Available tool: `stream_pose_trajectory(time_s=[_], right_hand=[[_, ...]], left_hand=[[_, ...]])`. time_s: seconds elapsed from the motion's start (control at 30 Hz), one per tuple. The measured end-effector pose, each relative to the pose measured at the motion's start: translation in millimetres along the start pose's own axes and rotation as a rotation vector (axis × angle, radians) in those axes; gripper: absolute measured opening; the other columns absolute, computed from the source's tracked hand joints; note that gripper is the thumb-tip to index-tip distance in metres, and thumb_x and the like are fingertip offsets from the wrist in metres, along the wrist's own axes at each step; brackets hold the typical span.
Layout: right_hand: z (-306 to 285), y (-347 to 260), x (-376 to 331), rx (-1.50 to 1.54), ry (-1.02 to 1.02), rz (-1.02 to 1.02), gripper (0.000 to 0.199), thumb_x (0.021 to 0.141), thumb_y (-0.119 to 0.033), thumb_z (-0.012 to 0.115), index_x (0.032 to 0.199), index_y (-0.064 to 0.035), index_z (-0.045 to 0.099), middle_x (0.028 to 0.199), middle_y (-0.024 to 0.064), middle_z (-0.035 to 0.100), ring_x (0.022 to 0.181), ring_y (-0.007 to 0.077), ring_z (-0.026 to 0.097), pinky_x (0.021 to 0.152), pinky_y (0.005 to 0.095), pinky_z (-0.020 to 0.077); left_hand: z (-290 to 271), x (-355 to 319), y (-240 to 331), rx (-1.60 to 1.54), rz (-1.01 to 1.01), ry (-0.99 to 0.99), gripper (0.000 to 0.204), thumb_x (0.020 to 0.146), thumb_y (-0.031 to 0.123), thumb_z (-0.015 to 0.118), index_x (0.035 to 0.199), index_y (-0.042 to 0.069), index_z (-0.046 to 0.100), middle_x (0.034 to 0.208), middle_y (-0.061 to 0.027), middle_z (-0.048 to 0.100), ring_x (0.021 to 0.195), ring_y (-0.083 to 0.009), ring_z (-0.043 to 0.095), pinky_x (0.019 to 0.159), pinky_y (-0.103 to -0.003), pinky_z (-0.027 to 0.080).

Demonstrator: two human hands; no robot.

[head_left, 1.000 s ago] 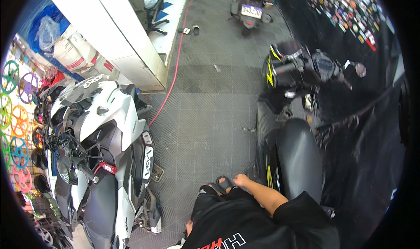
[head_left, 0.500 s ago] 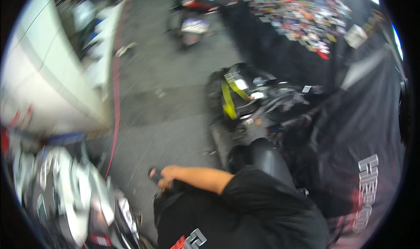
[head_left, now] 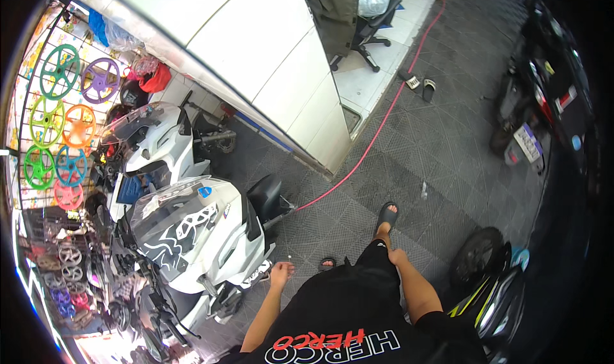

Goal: The person walks through a motorcycle shop and approaches a white motorcycle. They remove the seat and use a power drill to attach a black metal plate to the motorcycle's frame, securing it with multiple screws.

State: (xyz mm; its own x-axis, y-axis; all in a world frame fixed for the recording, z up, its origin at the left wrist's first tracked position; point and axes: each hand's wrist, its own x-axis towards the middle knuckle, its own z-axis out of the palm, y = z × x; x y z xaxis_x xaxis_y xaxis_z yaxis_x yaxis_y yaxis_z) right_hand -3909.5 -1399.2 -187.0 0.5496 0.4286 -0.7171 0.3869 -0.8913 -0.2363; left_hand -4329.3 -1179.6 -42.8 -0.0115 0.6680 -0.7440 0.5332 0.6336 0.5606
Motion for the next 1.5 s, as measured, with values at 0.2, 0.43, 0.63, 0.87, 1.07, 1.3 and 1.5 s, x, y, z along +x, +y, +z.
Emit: stream_pose_trajectory(time_s=[0.2,0.43,0.63,0.87,1.07,1.3,1.5], right_hand=[[-183,-64,156,0.497,-0.225,-0.223,0.031,0.097,-0.022,0.059,0.119,-0.0027,0.069,0.097,0.0126,0.075,0.079,0.0224,0.073,0.072,0.0356,0.0586],[-306,3,327,1.247,-0.432,-0.269,0.013,0.097,-0.009,0.054,0.087,-0.0037,0.06,0.076,0.007,0.06,0.064,0.0185,0.058,0.055,0.0324,0.0485],[-323,-63,227,0.372,-0.36,0.026,0.042,0.106,-0.039,0.046,0.125,-0.0057,0.062,0.117,0.0139,0.07,0.108,0.0301,0.065,0.09,0.0506,0.054],[-153,-186,67,-0.159,-0.613,-0.393,0.023,0.098,-0.026,0.051,0.096,-0.0086,0.066,0.082,0.0113,0.071,0.064,0.0218,0.066,0.055,0.0323,0.0515],[181,-268,-101,-1.076,-0.573,-1.2,0.034,0.089,-0.035,0.058,0.085,-0.0036,0.071,0.083,0.016,0.073,0.075,0.0317,0.072,0.066,0.0454,0.054],[431,-296,-476,-1.151,-1.067,-1.821,0.028,0.094,-0.03,0.062,0.103,-0.0049,0.068,0.101,0.0213,0.07,0.097,0.0407,0.068,0.084,0.0491,0.0545],[633,-366,-667,-0.745,-0.768,-1.911,0.032,0.089,-0.015,0.06,0.119,-0.0058,0.058,0.126,0.0191,0.058,0.118,0.0409,0.056,0.097,0.0532,0.0501]], left_hand=[[127,-39,85,0.449,0.297,-0.365,0.032,0.1,0.034,0.057,0.111,0.006,0.071,0.099,-0.0097,0.076,0.101,-0.0289,0.073,0.089,-0.04,0.055],[153,-72,135,0.232,0.251,0.087,0.032,0.096,0.032,0.061,0.11,0.004,0.069,0.105,-0.0181,0.074,0.102,-0.0364,0.07,0.09,-0.045,0.054],[124,-107,15,0.067,0.09,0.597,0.033,0.09,0.033,0.064,0.106,0.005,0.072,0.109,-0.017,0.07,0.111,-0.0357,0.064,0.096,-0.045,0.051],[119,-168,-264,-0.298,-0.419,0.645,0.043,0.083,0.033,0.066,0.114,0.004,0.073,0.112,-0.0223,0.073,0.106,-0.0389,0.07,0.093,-0.046,0.055],[131,-232,-458,-0.517,-0.76,0.331,0.036,0.077,0.036,0.077,0.1,0.009,0.08,0.1,-0.016,0.077,0.099,-0.029,0.074,0.088,-0.04,0.058],[95,-278,-478,-0.982,-0.611,0.777,0.019,0.087,0.023,0.077,0.089,0.004,0.077,0.081,-0.0064,0.076,0.074,-0.0122,0.071,0.068,-0.03,0.056],[-8,-279,-478,-1.363,-0.356,0.981,0.015,0.098,0.014,0.064,0.103,0.001,0.072,0.098,-0.009,0.076,0.088,-0.0172,0.072,0.078,-0.033,0.057]])
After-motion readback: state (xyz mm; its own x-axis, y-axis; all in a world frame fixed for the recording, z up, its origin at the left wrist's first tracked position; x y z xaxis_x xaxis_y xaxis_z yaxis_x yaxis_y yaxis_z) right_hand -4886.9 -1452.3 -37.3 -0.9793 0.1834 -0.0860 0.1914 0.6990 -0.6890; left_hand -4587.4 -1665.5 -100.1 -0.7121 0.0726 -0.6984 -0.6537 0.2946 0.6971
